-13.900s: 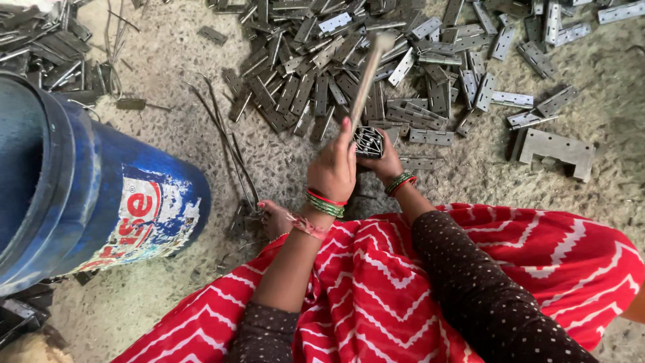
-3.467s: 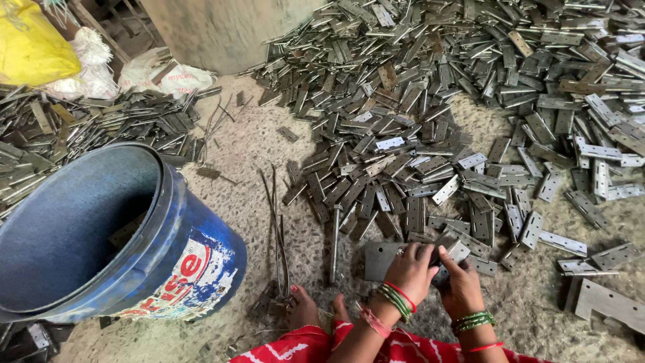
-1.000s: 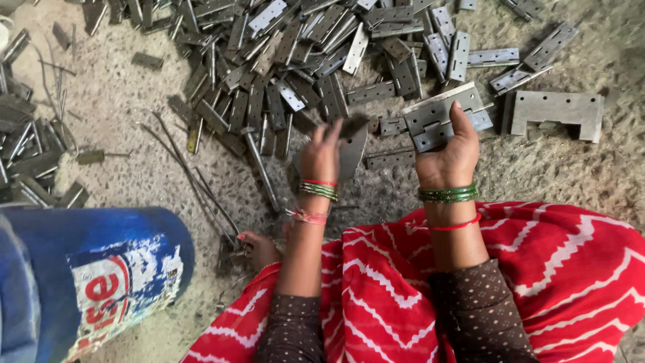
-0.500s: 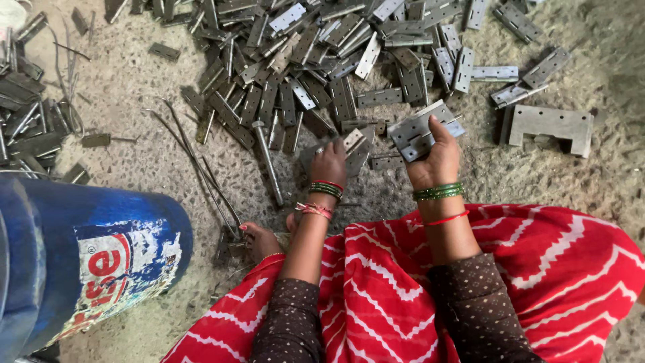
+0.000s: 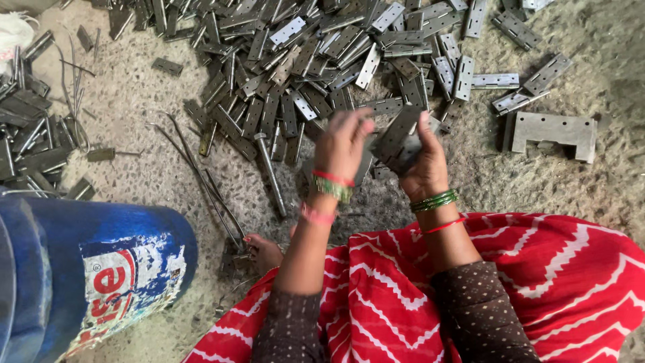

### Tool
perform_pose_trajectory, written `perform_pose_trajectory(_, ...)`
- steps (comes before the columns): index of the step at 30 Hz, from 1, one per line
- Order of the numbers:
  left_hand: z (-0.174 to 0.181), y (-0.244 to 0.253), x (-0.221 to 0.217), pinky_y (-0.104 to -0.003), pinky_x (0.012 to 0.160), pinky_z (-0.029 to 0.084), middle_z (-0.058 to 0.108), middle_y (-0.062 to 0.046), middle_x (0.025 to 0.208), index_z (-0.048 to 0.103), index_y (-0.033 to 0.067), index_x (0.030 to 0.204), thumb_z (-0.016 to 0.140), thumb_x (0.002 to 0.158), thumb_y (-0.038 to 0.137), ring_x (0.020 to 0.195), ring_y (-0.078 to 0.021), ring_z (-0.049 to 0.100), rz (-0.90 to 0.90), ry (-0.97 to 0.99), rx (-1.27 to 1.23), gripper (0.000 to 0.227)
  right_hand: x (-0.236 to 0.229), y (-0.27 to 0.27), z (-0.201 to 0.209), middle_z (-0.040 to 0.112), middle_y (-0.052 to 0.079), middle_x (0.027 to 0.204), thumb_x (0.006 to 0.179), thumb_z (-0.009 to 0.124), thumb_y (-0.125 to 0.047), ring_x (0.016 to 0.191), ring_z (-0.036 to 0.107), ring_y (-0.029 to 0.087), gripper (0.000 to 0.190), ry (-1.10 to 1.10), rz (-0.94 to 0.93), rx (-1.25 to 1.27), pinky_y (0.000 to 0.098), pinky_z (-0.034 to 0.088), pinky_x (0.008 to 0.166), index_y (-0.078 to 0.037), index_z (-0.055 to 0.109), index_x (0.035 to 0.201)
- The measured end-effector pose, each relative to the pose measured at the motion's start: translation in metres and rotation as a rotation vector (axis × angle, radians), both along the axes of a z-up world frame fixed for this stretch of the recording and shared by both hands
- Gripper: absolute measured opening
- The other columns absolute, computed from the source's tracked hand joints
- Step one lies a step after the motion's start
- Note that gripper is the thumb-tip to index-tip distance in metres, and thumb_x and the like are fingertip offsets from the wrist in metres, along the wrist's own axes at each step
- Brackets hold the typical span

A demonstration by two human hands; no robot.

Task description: The person sits on the floor and assembles metal hinges by inserting pins into hinge plates. They pick up a hinge plate, insert a pin, and place the assembled hinge into a blue bucket. The process is repeated continuously.

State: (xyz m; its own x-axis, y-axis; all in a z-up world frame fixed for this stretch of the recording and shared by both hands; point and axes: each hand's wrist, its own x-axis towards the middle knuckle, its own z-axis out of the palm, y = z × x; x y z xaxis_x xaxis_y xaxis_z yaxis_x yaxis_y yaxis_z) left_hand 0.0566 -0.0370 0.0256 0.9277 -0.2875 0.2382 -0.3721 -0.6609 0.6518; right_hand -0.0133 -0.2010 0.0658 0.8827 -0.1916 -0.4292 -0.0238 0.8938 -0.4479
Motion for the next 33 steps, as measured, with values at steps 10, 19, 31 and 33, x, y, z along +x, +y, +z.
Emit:
perform_pose_trajectory(10, -0.129, -0.015, 0.113, -0.048, 0.075, 0.06, 0.061, -0.022, 0.119, 0.06, 0.0008, 0.113, 0.078, 0.08, 0.033, 0.1, -0.0426, 0.068, 0.414, 0.176, 0.538, 0.05, 0.004, -0.011, -0.021, 0.074, 0.001, 0.1, 0.095, 0.071, -0.012, 0.092, 0.073, 0.018, 0.019, 0.048, -0.223, 0.066, 0.0392, 0.063, 0.088, -0.01, 0.066, 0.113)
perform_pose_trajectory(19, -0.178, 0.018, 0.141, -0.048, 0.084, 0.061, 0.068, -0.023, 0.114, 0.062, 0.0005, 0.114, 0.072, 0.094, 0.013, 0.101, -0.0406, 0.071, 0.425, 0.065, 0.471, 0.026, 0.004, -0.007, -0.008, 0.074, 0.0, 0.103, 0.093, 0.069, -0.011, 0.093, 0.072, 0.016, 0.026, 0.025, -0.208, 0.038, 0.0377, 0.062, 0.087, -0.011, 0.066, 0.119)
perform_pose_trajectory(31, -0.025, 0.031, -0.041, -0.047, 0.071, 0.056, 0.066, -0.02, 0.133, 0.053, 0.0212, 0.149, 0.06, 0.084, 0.001, 0.092, -0.0404, 0.068, 0.492, -0.222, 0.426, 0.068, 0.007, -0.015, -0.046, 0.074, 0.001, 0.099, 0.094, 0.074, -0.017, 0.089, 0.073, 0.018, 0.015, 0.078, -0.128, 0.154, 0.0367, 0.061, 0.088, -0.013, 0.069, 0.108)
perform_pose_trajectory(33, -0.042, 0.029, -0.043, -0.047, 0.077, 0.056, 0.066, -0.016, 0.112, 0.04, 0.0232, 0.162, 0.046, 0.115, 0.019, 0.091, -0.0348, 0.07, 0.33, 0.281, 0.5, 0.047, 0.008, -0.014, -0.053, 0.075, 0.001, 0.1, 0.094, 0.074, -0.018, 0.089, 0.073, 0.018, 0.014, 0.105, -0.108, 0.171, 0.0368, 0.061, 0.089, -0.013, 0.07, 0.106)
